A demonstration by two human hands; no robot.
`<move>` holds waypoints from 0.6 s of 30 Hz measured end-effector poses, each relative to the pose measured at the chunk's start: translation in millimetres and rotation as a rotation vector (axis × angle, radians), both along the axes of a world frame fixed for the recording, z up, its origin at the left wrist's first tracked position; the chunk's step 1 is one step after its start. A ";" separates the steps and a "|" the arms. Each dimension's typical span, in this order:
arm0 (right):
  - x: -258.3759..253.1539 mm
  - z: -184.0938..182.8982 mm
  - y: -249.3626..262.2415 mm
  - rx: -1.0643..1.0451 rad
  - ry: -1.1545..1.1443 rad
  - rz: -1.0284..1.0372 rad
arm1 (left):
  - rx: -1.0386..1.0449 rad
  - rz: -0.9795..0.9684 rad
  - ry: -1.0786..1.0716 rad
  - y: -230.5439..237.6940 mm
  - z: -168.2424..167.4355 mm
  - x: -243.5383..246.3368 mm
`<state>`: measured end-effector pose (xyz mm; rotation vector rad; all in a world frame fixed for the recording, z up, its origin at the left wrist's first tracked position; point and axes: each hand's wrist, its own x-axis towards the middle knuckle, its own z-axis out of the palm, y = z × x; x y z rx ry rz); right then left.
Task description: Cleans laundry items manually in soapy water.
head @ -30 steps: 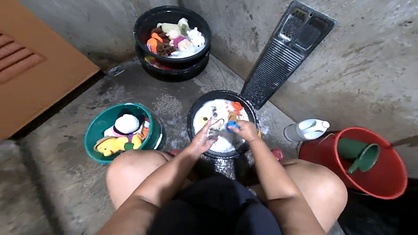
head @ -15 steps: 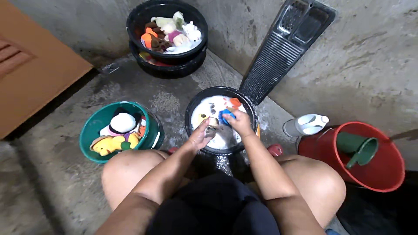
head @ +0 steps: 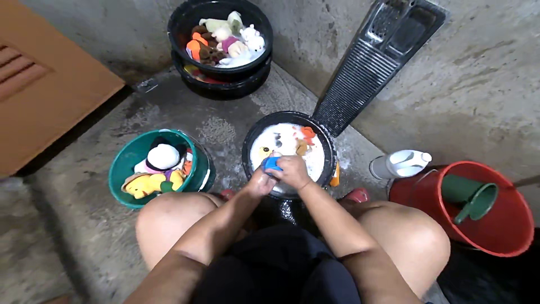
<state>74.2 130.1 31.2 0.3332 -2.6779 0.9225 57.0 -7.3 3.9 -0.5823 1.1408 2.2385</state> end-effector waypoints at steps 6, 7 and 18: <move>-30.5 -46.6 72.6 0.013 -0.790 -0.270 | -0.172 -0.051 -0.037 -21.4 -8.7 -16.3; -35.8 -59.0 78.2 0.002 -0.828 -0.290 | -0.171 -0.020 -0.063 -26.5 -8.9 -17.4; -1.4 -149.7 40.2 0.720 -1.245 -0.031 | -0.399 0.095 -0.150 -77.7 -33.0 -25.7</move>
